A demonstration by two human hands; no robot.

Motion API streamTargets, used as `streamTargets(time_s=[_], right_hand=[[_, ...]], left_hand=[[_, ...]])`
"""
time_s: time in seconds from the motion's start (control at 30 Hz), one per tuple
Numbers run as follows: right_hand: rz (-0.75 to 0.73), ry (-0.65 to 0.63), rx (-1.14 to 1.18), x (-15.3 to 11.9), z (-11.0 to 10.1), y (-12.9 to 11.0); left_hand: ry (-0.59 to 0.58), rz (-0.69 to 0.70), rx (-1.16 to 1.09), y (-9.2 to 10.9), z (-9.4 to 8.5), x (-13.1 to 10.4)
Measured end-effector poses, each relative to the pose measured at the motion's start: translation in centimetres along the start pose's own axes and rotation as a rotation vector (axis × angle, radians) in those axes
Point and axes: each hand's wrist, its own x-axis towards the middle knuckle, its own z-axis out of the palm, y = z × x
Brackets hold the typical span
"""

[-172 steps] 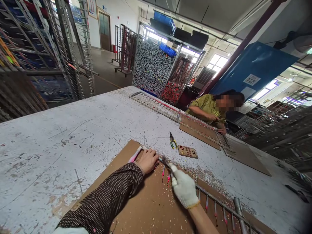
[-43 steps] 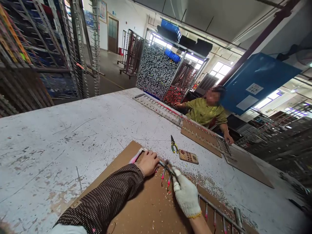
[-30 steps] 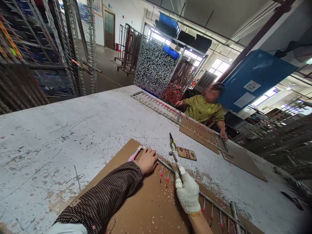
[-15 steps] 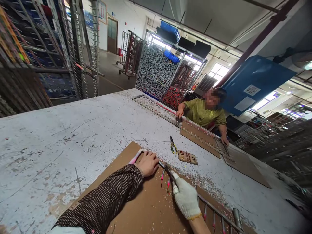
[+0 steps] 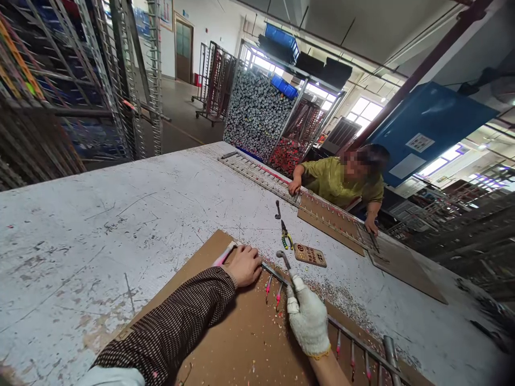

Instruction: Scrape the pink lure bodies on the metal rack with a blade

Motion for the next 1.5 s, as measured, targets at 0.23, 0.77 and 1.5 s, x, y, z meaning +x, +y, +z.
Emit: streamTargets(time_s=[0.23, 0.77, 1.5], right_hand=[[0.034, 0.027, 0.012, -0.10, 0.24, 0.23], [-0.022, -0.182, -0.033, 0.13, 0.68, 0.11], [0.080, -0.067, 0.047, 0.75, 0.39, 0.17]], left_hand=[[-0.006, 0.001, 0.000, 0.08, -0.02, -0.01], [-0.018, -0.019, 0.013, 0.24, -0.36, -0.02], [0.021, -0.003, 0.073, 0.09, 0.17, -0.08]])
